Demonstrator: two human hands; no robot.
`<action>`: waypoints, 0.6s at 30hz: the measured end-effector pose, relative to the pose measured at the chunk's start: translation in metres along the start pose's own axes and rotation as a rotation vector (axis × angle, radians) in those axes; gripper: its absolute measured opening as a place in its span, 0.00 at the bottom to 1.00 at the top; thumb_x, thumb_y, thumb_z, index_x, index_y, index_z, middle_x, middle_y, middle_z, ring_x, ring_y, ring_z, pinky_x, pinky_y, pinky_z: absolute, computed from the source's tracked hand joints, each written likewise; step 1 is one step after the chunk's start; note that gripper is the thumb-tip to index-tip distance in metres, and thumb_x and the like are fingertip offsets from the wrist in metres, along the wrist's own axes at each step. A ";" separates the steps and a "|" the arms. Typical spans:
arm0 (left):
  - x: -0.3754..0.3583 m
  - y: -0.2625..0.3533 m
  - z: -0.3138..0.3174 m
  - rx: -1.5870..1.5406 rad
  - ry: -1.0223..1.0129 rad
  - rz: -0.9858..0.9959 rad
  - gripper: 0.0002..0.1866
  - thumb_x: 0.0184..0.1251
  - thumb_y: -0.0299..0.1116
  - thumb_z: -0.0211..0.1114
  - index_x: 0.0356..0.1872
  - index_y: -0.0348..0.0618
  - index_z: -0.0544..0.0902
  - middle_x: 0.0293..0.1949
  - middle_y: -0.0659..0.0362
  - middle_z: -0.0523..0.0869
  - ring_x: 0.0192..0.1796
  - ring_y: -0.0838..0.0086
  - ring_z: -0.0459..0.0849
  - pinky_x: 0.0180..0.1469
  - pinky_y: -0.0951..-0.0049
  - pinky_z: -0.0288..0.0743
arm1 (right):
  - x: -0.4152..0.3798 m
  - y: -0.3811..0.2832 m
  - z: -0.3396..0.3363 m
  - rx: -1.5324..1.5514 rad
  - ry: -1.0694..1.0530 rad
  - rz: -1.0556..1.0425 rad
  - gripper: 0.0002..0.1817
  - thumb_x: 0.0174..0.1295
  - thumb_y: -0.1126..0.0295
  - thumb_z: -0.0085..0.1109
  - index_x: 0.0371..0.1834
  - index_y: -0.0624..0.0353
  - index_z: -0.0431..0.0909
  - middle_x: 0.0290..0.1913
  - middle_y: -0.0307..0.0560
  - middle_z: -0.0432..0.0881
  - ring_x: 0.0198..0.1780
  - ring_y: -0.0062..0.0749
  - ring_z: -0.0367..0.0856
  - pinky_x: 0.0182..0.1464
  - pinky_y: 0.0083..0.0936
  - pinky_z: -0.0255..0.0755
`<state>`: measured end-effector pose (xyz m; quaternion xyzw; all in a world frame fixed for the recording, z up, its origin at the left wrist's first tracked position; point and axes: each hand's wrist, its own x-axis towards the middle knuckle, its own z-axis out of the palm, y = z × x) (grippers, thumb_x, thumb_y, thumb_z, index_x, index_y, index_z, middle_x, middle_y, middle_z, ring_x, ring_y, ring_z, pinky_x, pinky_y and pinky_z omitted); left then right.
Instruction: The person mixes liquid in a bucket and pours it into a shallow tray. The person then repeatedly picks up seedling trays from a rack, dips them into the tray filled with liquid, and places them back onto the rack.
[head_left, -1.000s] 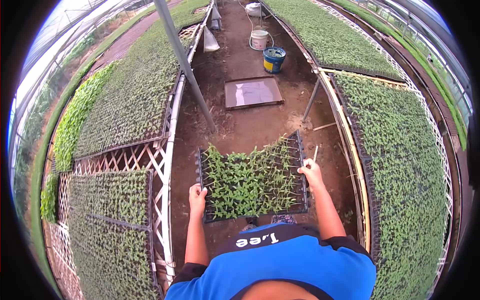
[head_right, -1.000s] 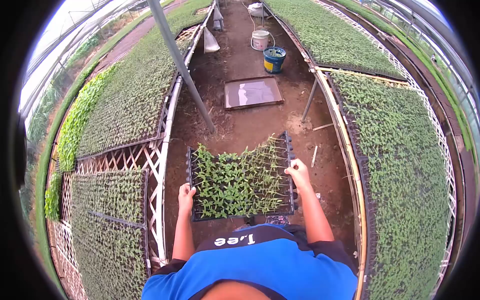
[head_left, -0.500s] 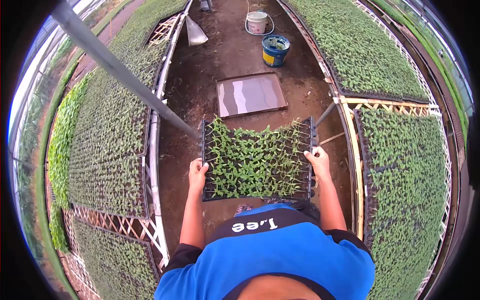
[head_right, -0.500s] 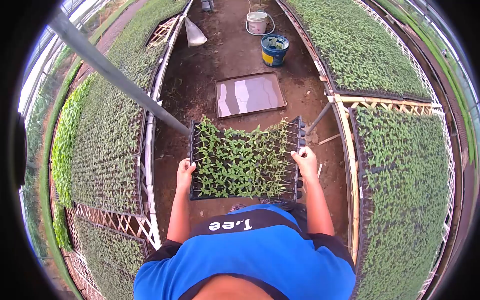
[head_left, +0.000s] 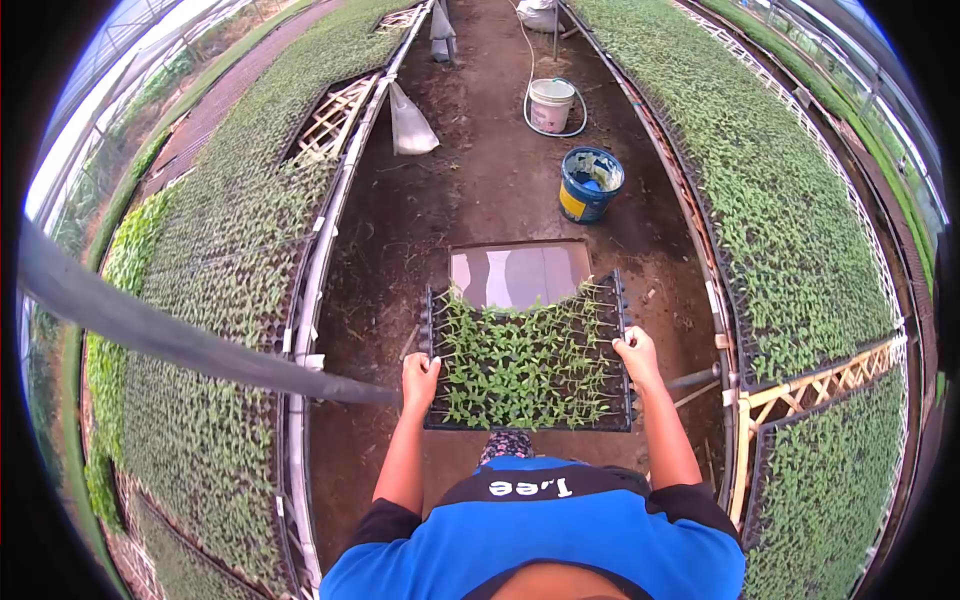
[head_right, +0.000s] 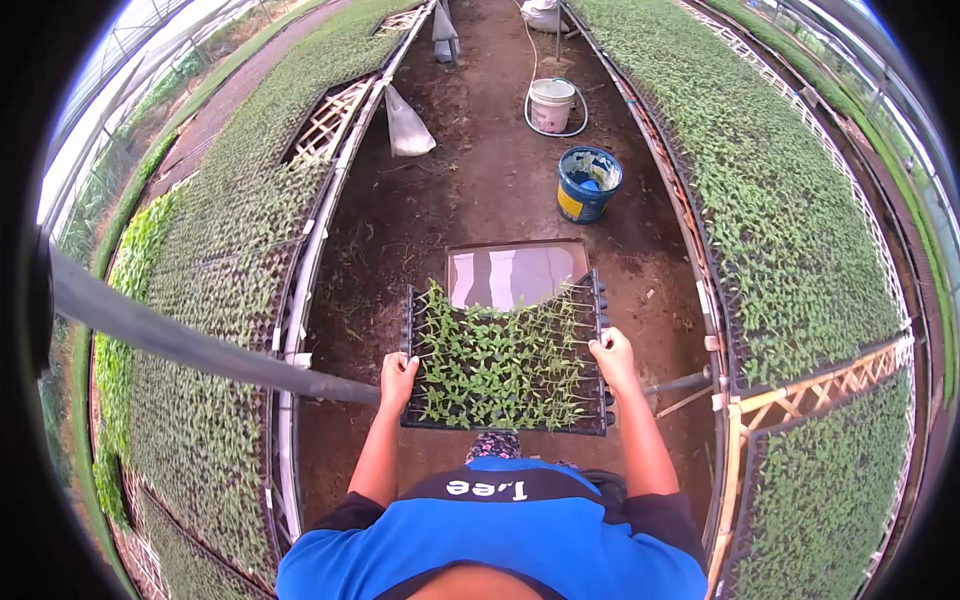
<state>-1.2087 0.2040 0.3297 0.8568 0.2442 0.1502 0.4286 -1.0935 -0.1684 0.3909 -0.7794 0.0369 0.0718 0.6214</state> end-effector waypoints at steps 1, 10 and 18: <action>0.031 -0.007 0.016 0.017 -0.028 -0.044 0.13 0.49 0.31 0.62 0.22 0.37 0.66 0.31 0.52 0.73 0.35 0.63 0.72 0.41 0.71 0.66 | 0.030 0.003 0.010 -0.021 -0.010 0.008 0.12 0.47 0.77 0.54 0.16 0.54 0.60 0.24 0.32 0.67 0.27 0.16 0.62 0.30 0.15 0.59; 0.226 -0.128 0.184 0.162 -0.219 -0.205 0.11 0.48 0.27 0.60 0.28 0.38 0.66 0.30 0.48 0.73 0.36 0.55 0.72 0.41 0.64 0.65 | 0.278 0.171 0.078 -0.237 0.000 0.236 0.11 0.40 0.75 0.54 0.12 0.55 0.60 0.16 0.35 0.63 0.20 0.20 0.60 0.22 0.23 0.58; 0.324 -0.256 0.337 0.252 -0.166 -0.390 0.10 0.52 0.29 0.59 0.29 0.41 0.66 0.26 0.48 0.76 0.32 0.55 0.76 0.39 0.63 0.68 | 0.443 0.364 0.117 -0.515 0.074 0.289 0.13 0.45 0.71 0.56 0.12 0.55 0.61 0.13 0.34 0.64 0.18 0.19 0.60 0.21 0.23 0.58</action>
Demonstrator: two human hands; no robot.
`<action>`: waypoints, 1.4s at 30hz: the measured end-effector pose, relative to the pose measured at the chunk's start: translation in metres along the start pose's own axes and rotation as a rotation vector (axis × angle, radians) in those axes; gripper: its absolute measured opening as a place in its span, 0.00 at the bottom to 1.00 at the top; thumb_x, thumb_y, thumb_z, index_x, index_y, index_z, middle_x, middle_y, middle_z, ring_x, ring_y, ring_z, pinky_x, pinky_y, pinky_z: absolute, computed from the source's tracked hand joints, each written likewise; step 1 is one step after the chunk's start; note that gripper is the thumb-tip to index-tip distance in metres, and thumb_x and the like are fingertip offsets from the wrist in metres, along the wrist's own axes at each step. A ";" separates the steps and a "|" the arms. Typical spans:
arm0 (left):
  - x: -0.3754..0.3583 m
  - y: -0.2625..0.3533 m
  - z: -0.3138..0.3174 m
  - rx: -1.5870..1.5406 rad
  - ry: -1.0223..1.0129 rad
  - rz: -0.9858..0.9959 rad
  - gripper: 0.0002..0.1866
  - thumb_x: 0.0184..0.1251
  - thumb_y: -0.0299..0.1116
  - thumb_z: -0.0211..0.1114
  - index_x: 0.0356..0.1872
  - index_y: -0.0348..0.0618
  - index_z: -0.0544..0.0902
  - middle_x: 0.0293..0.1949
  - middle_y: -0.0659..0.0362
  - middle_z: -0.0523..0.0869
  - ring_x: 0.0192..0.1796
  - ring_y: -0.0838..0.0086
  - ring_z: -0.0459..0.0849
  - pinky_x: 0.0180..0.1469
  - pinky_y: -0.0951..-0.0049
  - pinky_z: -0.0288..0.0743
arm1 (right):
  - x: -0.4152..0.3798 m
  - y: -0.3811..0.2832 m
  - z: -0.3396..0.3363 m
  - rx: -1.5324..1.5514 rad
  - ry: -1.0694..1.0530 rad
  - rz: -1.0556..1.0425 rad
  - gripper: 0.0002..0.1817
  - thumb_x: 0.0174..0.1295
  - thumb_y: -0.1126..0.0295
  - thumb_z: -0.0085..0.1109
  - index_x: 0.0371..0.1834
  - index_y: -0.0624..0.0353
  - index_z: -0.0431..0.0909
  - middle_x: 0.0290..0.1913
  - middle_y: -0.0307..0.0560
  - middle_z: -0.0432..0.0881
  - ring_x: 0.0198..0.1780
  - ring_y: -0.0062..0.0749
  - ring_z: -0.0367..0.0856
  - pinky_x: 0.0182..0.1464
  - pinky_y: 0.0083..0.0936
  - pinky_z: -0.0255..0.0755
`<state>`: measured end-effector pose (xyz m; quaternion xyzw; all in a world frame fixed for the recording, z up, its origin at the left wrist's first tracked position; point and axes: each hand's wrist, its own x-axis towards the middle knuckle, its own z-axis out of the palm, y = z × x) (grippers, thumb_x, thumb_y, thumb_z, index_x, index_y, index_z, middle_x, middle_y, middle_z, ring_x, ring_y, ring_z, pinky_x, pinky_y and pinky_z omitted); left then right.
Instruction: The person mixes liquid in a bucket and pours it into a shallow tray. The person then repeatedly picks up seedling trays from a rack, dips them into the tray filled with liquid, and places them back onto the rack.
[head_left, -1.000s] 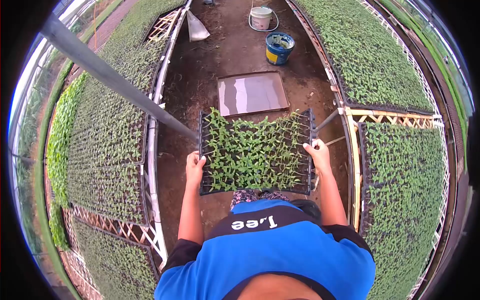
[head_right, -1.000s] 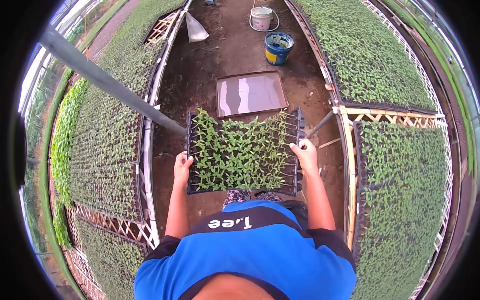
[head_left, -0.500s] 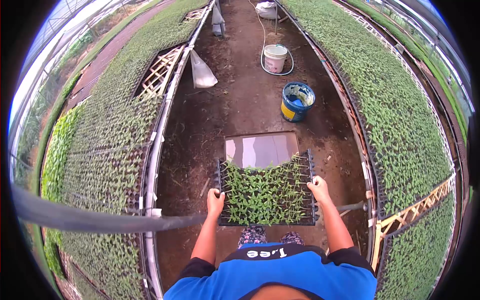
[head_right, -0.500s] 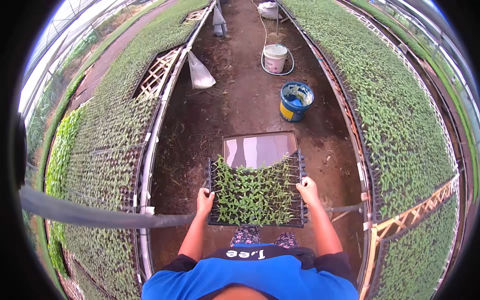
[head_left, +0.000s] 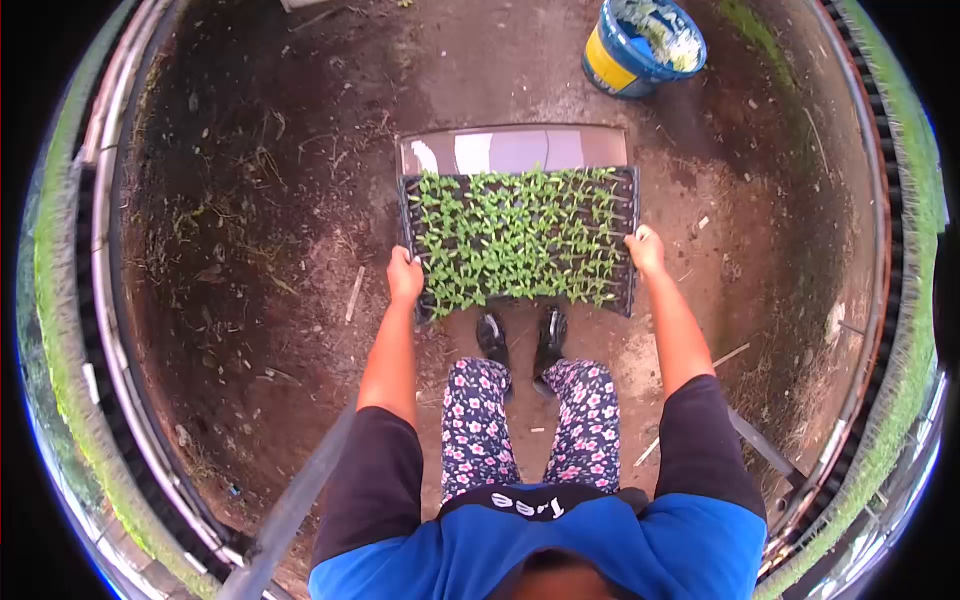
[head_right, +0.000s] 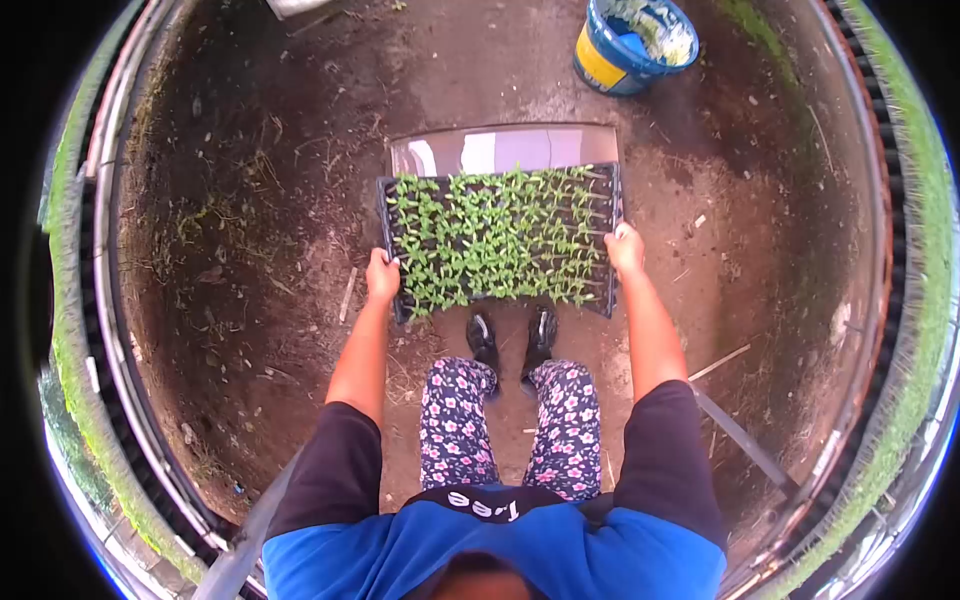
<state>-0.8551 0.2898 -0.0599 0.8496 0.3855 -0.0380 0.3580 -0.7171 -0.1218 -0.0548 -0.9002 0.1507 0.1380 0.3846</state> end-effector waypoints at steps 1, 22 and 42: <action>0.017 -0.008 0.015 0.006 0.012 0.006 0.10 0.52 0.29 0.59 0.29 0.41 0.66 0.25 0.49 0.77 0.31 0.55 0.76 0.38 0.63 0.68 | 0.024 0.017 0.012 -0.039 0.003 0.010 0.14 0.45 0.71 0.57 0.13 0.55 0.60 0.13 0.36 0.64 0.18 0.20 0.60 0.22 0.24 0.58; 0.189 -0.192 0.167 -0.061 -0.051 -0.163 0.11 0.49 0.31 0.64 0.25 0.45 0.68 0.20 0.64 0.73 0.24 0.78 0.70 0.29 0.75 0.66 | 0.205 0.190 0.101 -0.066 -0.044 0.047 0.17 0.49 0.67 0.60 0.14 0.51 0.59 0.14 0.30 0.59 0.15 0.18 0.54 0.17 0.21 0.49; 0.188 -0.190 0.150 -0.091 -0.153 -0.353 0.14 0.53 0.31 0.57 0.43 0.47 0.75 0.29 0.64 0.77 0.30 0.79 0.74 0.29 0.75 0.68 | 0.230 0.248 0.104 -0.068 -0.049 0.216 0.10 0.46 0.73 0.58 0.33 0.59 0.79 0.32 0.43 0.81 0.35 0.26 0.78 0.41 0.23 0.70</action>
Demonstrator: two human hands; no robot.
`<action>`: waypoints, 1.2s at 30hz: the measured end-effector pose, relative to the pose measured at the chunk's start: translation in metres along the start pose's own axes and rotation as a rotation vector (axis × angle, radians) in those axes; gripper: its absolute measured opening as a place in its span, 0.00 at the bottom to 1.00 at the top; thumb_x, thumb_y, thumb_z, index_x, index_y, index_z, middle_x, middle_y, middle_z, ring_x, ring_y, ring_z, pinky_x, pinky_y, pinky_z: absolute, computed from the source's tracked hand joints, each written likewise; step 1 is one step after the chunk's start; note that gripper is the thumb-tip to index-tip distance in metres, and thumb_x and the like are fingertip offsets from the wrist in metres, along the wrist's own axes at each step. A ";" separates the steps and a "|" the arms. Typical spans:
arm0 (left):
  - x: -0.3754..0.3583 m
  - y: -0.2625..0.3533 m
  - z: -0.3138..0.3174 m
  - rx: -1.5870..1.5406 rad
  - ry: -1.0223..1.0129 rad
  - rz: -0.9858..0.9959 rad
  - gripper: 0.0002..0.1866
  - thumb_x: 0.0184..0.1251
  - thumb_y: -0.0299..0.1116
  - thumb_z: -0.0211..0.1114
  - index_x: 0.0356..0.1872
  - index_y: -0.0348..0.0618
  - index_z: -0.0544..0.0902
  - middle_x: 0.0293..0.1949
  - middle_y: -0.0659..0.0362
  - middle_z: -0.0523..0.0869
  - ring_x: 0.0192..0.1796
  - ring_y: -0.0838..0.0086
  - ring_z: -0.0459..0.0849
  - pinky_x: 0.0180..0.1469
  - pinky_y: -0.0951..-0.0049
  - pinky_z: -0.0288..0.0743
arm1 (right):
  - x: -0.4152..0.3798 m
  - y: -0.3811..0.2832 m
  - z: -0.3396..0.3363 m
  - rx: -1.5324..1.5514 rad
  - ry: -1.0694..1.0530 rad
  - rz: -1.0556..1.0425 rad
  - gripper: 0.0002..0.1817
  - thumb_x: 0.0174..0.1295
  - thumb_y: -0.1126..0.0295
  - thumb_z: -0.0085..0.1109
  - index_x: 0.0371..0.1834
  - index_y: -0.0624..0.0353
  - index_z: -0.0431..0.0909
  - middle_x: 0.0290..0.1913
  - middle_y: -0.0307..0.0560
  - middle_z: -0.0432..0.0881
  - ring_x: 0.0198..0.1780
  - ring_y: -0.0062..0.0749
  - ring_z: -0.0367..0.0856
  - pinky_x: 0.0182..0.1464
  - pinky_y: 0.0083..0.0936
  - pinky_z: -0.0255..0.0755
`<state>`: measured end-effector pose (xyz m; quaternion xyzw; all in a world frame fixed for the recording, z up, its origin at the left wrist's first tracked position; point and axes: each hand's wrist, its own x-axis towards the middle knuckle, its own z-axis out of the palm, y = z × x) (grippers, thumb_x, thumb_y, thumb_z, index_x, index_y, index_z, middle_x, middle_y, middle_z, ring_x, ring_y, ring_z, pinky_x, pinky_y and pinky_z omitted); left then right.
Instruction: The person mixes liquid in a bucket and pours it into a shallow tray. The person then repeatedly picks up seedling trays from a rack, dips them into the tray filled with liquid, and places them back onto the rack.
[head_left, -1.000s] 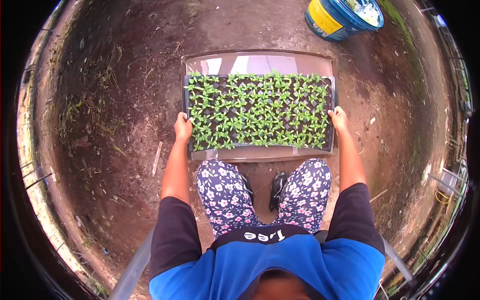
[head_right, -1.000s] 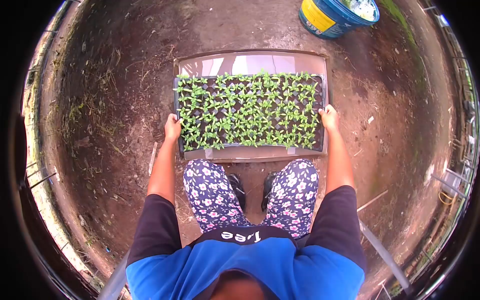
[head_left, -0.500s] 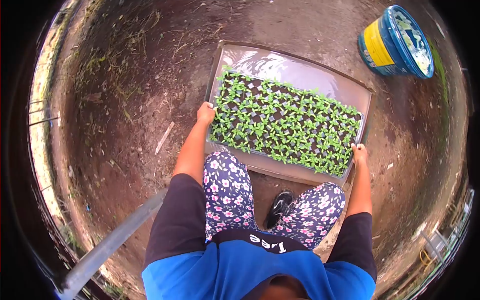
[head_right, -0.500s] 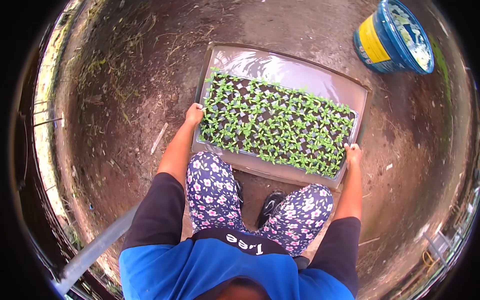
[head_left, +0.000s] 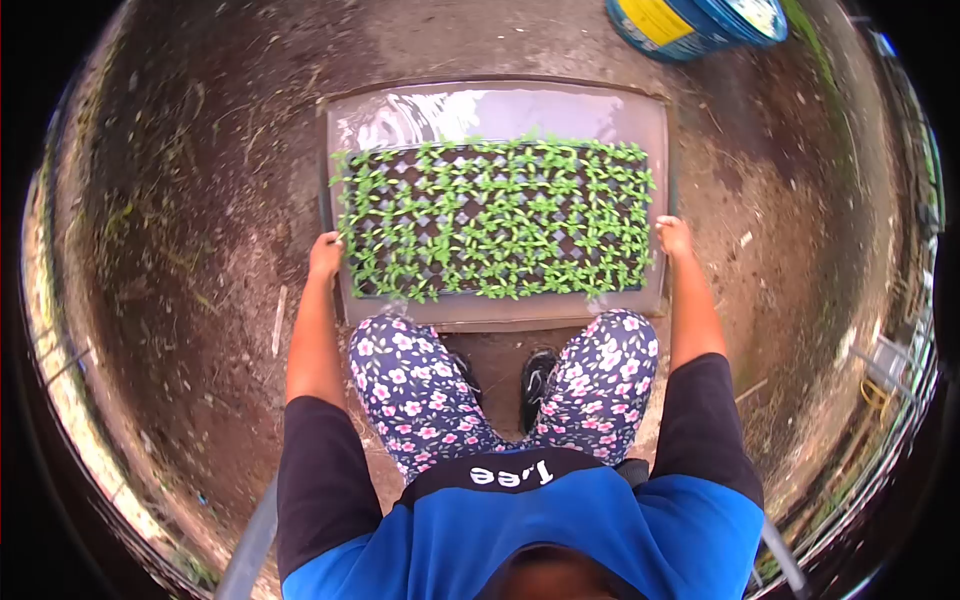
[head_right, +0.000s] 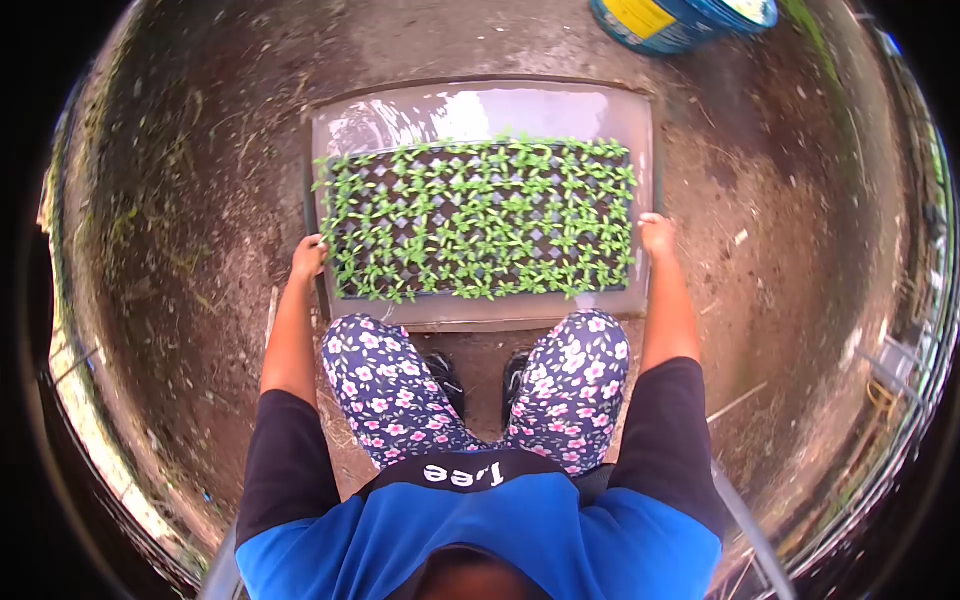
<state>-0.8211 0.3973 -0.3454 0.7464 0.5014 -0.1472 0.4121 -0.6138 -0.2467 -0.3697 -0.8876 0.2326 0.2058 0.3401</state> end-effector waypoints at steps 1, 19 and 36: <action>-0.016 0.020 -0.003 -0.035 -0.016 -0.057 0.13 0.55 0.30 0.56 0.43 0.43 0.76 0.32 0.60 0.79 0.32 0.76 0.76 0.31 0.76 0.69 | 0.008 0.011 0.004 -0.013 0.007 -0.049 0.10 0.49 0.72 0.56 0.36 0.54 0.77 0.24 0.34 0.75 0.21 0.18 0.69 0.17 0.19 0.61; 0.003 0.014 0.012 -0.013 -0.065 0.061 0.10 0.56 0.31 0.51 0.41 0.50 0.72 0.24 0.69 0.70 0.26 0.82 0.67 0.28 0.76 0.61 | -0.012 -0.011 0.010 -0.064 -0.095 0.008 0.09 0.51 0.66 0.56 0.36 0.48 0.81 0.34 0.40 0.82 0.36 0.23 0.78 0.43 0.20 0.68; -0.013 0.024 0.005 -0.029 -0.039 0.005 0.12 0.53 0.33 0.52 0.41 0.51 0.73 0.25 0.69 0.71 0.27 0.82 0.68 0.26 0.78 0.60 | -0.003 -0.001 0.014 -0.204 -0.059 -0.017 0.13 0.53 0.73 0.52 0.42 0.59 0.76 0.36 0.39 0.79 0.35 0.21 0.75 0.40 0.19 0.67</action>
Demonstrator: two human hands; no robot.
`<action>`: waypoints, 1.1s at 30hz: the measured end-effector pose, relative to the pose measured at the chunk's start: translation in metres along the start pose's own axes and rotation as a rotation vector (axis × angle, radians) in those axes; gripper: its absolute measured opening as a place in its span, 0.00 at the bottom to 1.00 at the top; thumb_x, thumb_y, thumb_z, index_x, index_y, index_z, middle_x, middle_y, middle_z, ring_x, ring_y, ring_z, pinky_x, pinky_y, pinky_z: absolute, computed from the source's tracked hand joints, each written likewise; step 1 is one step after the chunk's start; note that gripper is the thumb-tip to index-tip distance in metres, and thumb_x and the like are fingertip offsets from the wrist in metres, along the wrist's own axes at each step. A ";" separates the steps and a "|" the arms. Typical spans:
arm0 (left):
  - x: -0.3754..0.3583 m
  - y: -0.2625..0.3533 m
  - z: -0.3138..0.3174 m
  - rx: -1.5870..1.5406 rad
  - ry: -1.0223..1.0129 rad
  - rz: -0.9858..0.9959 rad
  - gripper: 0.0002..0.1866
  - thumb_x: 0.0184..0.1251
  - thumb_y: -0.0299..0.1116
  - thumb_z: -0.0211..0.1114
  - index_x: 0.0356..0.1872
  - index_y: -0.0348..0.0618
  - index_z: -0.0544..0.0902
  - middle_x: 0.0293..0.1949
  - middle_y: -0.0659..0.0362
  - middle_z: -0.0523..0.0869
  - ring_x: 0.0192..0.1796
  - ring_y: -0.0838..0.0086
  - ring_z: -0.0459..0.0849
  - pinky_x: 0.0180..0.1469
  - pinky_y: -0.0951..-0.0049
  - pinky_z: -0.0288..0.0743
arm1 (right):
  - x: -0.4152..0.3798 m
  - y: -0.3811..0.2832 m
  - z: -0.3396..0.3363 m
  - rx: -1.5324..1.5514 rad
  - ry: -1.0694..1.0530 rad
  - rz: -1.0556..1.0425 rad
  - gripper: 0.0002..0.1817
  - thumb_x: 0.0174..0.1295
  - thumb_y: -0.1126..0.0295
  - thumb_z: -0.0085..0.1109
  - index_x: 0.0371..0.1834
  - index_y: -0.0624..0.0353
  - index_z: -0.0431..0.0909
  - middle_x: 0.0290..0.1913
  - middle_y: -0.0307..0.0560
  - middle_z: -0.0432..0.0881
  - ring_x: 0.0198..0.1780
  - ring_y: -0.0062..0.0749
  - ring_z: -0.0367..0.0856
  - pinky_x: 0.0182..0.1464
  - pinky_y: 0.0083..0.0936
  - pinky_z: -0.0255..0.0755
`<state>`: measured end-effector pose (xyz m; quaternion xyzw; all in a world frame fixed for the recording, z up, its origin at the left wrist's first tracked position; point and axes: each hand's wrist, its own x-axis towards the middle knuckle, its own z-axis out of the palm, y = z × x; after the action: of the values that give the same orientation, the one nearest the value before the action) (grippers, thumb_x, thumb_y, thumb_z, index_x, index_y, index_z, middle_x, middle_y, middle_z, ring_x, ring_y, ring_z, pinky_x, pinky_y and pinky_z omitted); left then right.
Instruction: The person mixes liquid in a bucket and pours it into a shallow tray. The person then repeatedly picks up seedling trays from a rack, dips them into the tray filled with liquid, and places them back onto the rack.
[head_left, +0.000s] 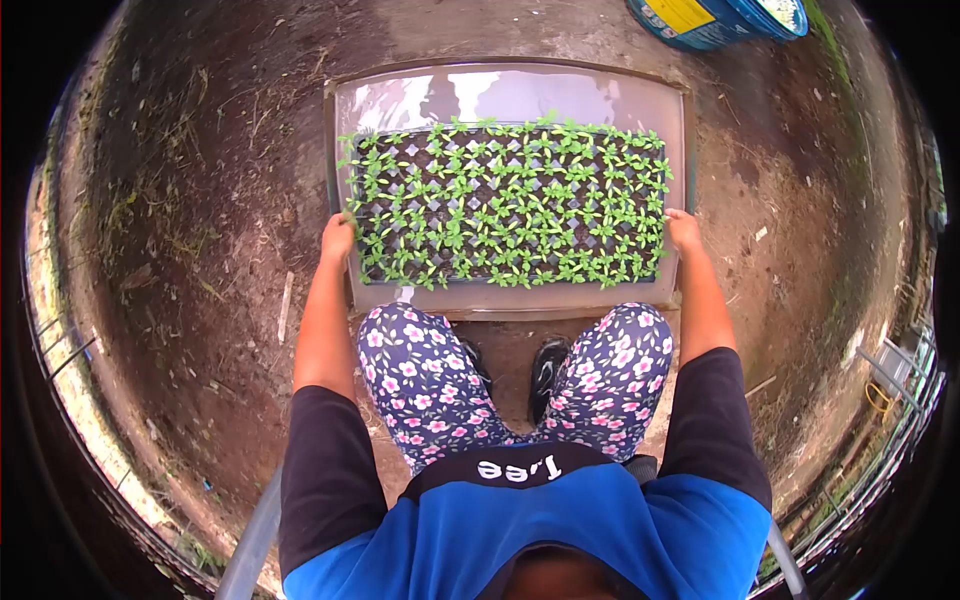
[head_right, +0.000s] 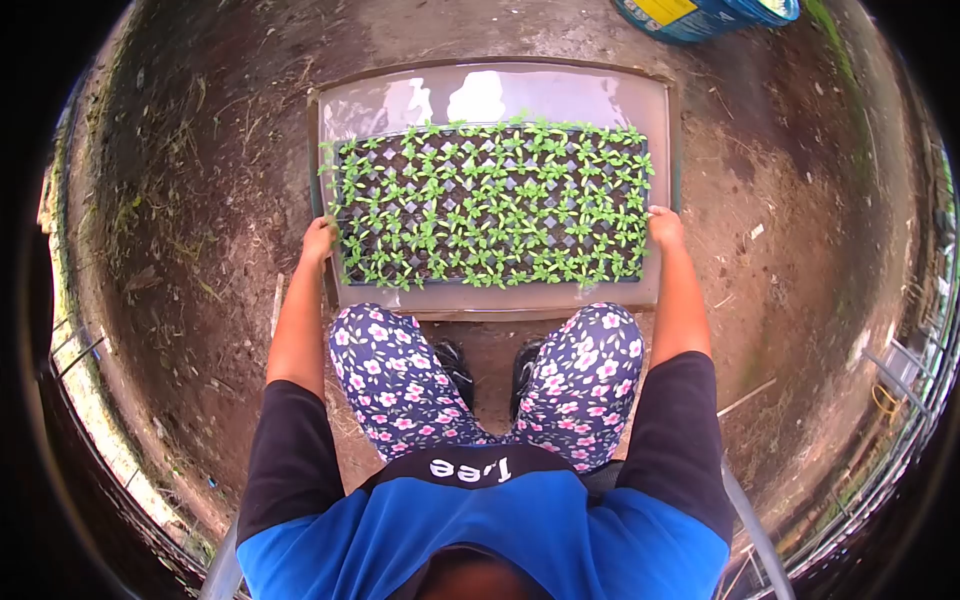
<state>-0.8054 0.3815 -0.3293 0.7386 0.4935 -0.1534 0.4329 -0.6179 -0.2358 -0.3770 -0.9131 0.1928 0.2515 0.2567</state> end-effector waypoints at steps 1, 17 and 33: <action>-0.001 0.003 -0.001 -0.023 -0.061 -0.060 0.16 0.52 0.36 0.52 0.45 0.55 0.72 0.27 0.68 0.73 0.30 0.80 0.69 0.32 0.74 0.62 | -0.002 -0.003 -0.003 -0.003 -0.026 0.023 0.13 0.53 0.72 0.52 0.42 0.58 0.75 0.35 0.39 0.79 0.35 0.23 0.75 0.35 0.21 0.68; -0.039 0.060 -0.005 0.280 -0.008 0.257 0.14 0.51 0.40 0.62 0.19 0.46 0.67 0.17 0.63 0.70 0.23 0.77 0.67 0.28 0.72 0.64 | -0.022 -0.050 -0.020 0.280 -0.200 -0.093 0.12 0.48 0.61 0.58 0.25 0.60 0.74 0.23 0.36 0.75 0.25 0.20 0.69 0.32 0.21 0.65; -0.361 0.217 -0.299 -0.294 -0.053 0.427 0.09 0.53 0.28 0.57 0.20 0.47 0.66 0.21 0.72 0.67 0.26 0.86 0.62 0.31 0.84 0.58 | -0.385 -0.225 -0.416 0.973 -0.303 -0.195 0.06 0.53 0.71 0.54 0.31 0.60 0.70 0.32 0.39 0.75 0.34 0.21 0.74 0.38 0.19 0.69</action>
<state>-0.8470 0.3726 0.1854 0.7508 0.3319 -0.0047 0.5710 -0.6674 -0.2067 0.2306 -0.6552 0.1621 0.2372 0.6987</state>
